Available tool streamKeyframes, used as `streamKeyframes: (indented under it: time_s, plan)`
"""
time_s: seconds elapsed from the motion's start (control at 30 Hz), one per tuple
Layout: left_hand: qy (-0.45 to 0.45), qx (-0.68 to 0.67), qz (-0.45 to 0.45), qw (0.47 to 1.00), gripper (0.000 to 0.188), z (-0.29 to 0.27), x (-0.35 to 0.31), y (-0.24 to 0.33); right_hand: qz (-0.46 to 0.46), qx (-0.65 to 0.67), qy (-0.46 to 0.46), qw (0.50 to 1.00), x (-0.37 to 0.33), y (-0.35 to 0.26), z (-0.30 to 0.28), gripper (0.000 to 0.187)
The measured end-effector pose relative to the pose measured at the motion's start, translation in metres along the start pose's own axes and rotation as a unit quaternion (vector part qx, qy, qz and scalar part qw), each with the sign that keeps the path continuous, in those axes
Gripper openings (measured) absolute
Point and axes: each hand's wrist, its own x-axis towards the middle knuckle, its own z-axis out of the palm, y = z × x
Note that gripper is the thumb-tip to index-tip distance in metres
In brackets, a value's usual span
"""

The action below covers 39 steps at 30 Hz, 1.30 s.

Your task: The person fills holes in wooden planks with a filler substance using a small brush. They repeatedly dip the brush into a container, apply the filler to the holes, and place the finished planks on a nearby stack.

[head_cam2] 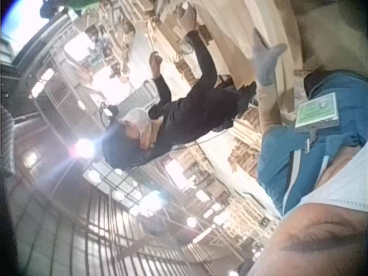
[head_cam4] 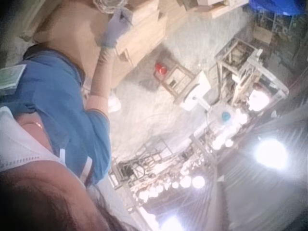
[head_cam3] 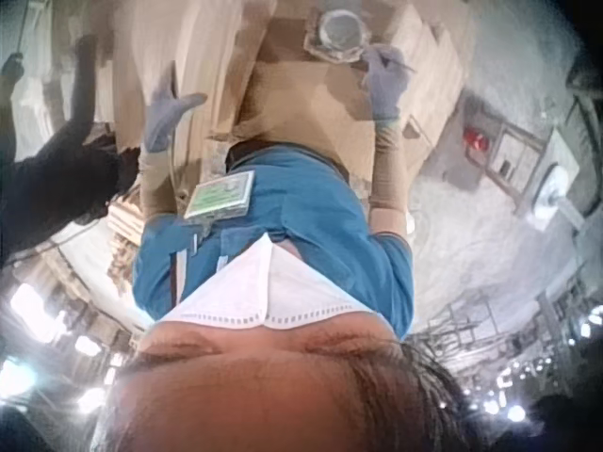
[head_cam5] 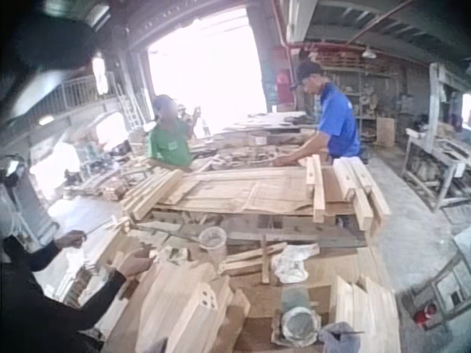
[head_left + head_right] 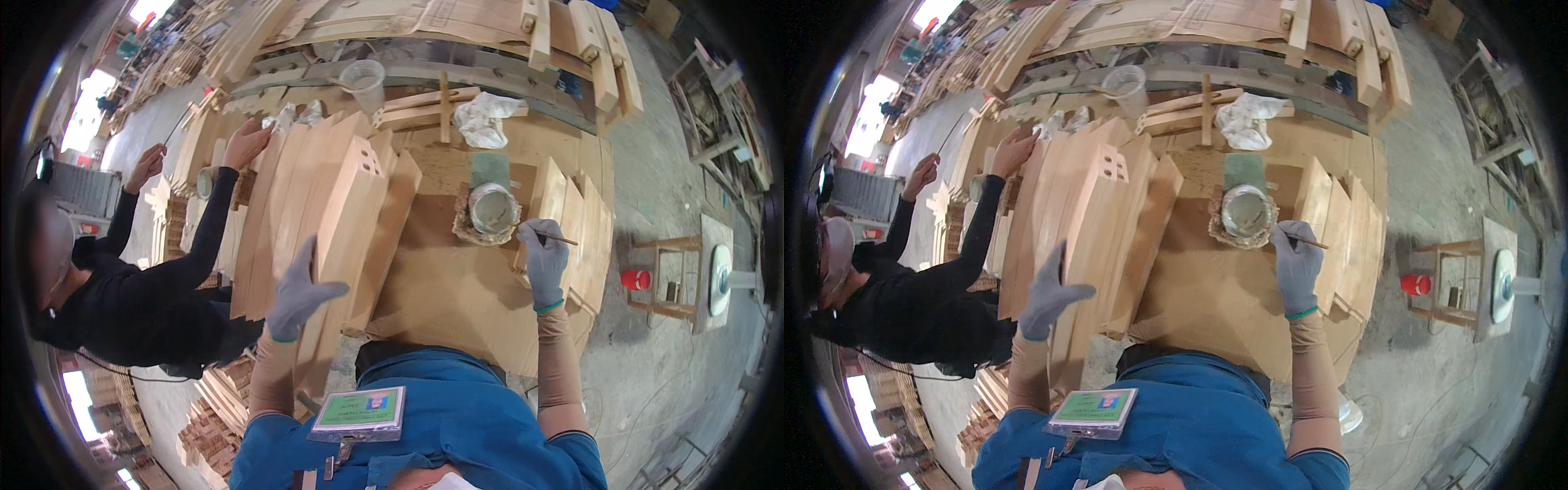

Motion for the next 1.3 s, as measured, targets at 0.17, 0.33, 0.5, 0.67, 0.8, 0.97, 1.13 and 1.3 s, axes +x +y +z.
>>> streamKeyframes:
  time_s: [0.17,0.33,0.5,0.67,0.8,0.97,1.13,1.3]
  plan:
    - [0.139,0.223,0.050,0.964,0.090,-0.042,0.030,-0.023,-0.023,-0.034,-0.011,0.999,-0.008,0.003,0.003,0.006]
    - [0.116,0.248,0.058,0.960,0.086,-0.046,0.064,-0.053,-0.038,0.035,0.019,0.998,-0.004,-0.006,0.007,0.004]
    - [0.222,0.316,0.138,0.912,0.080,-0.019,0.048,-0.047,-0.041,0.031,-0.014,0.999,-0.004,0.000,0.011,0.004]
    - [0.144,0.179,0.169,0.958,0.074,0.008,0.017,0.011,0.006,-0.097,-0.019,0.995,0.000,-0.012,0.005,0.005]
    - [0.021,0.143,0.091,0.985,0.066,0.045,0.046,0.076,-0.014,-0.007,-0.004,1.000,0.003,-0.012,0.010,0.005]
    - [-0.156,0.088,0.102,0.979,0.065,0.083,0.127,0.121,-0.001,0.056,0.011,0.998,-0.004,-0.010,0.000,0.006]
    - [-0.282,-0.113,0.101,0.947,0.065,0.133,0.192,0.107,0.056,0.105,0.029,0.992,-0.016,-0.018,-0.011,0.005]
    - [-0.365,-0.161,0.079,0.913,0.065,0.156,0.212,0.093,0.072,0.087,0.011,0.993,-0.012,-0.025,-0.013,0.005]
